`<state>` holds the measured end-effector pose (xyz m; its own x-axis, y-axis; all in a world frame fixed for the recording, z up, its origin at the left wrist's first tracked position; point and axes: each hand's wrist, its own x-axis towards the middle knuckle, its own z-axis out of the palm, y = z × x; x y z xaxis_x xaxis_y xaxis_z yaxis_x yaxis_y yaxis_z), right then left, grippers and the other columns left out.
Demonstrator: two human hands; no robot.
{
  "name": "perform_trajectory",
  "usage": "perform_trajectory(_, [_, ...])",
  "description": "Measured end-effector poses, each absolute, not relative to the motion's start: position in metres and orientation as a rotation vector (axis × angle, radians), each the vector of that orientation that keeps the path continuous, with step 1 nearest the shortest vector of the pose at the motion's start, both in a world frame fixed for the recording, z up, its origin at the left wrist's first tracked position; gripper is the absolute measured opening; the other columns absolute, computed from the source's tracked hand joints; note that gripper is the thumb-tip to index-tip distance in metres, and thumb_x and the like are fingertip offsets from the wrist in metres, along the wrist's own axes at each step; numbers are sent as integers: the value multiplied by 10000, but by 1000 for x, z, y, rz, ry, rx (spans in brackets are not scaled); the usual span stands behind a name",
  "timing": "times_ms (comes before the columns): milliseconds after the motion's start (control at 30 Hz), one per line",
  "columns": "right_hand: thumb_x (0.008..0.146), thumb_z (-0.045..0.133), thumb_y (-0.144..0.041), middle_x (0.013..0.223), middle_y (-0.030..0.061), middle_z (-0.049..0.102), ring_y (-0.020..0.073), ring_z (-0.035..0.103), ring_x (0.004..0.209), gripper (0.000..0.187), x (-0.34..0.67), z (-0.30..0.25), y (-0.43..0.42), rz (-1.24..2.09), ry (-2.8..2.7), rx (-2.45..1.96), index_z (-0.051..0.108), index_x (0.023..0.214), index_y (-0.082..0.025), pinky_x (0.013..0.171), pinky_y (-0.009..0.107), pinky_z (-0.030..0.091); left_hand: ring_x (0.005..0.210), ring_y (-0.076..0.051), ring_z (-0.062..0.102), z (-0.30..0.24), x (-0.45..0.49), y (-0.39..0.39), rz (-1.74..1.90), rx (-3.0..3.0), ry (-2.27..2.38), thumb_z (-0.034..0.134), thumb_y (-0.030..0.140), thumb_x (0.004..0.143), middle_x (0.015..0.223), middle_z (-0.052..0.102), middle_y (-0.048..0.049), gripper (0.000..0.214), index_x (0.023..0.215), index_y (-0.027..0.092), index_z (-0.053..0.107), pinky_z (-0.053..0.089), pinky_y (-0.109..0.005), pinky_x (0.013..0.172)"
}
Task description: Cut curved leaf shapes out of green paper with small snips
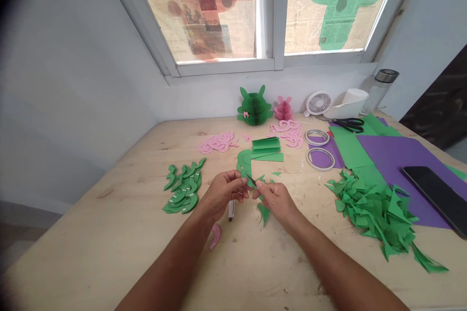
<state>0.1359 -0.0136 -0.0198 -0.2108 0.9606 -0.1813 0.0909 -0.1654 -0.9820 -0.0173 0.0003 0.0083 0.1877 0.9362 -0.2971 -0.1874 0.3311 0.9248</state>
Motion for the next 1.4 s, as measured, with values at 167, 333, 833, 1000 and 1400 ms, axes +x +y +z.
perform_trajectory(167, [746,462,-644,371,-91,268,52,175,364,557,136,-21,-13,1480,-1338,-1291,613,639,-119,402,237,125,454,-105,565,7,-17,0,945,892,1076,693,283,573,619,663,-47,237,598,161,492,406,-207,440])
perform_trajectory(333, [737,477,-645,378,-91,254,51,168,376,552,137,-20,-13,1504,-1322,-1283,599,605,-123,401,229,133,453,-106,560,5,-16,0,956,897,1098,689,290,572,615,663,-55,223,598,156,513,408,-206,439])
perform_trajectory(833, [753,472,-619,390,-88,254,55,176,378,526,137,-17,-15,1517,-1335,-1284,603,610,-130,397,228,158,465,-107,563,7,-17,0,965,914,1093,679,273,595,595,653,-47,186,603,148,542,420,-212,456])
perform_trajectory(1000, [747,474,-623,385,-91,250,53,169,380,531,137,-15,-15,1520,-1338,-1285,606,611,-127,396,224,168,461,-106,559,7,-18,0,962,909,1099,684,275,588,588,645,-44,202,592,149,527,419,-210,454])
perform_trajectory(1400, [741,485,-621,394,-88,234,58,163,387,527,137,-14,-16,1503,-1346,-1284,609,589,-132,397,233,156,468,-111,562,9,-17,-1,969,902,1117,688,265,579,579,642,-44,202,575,157,517,421,-211,449])
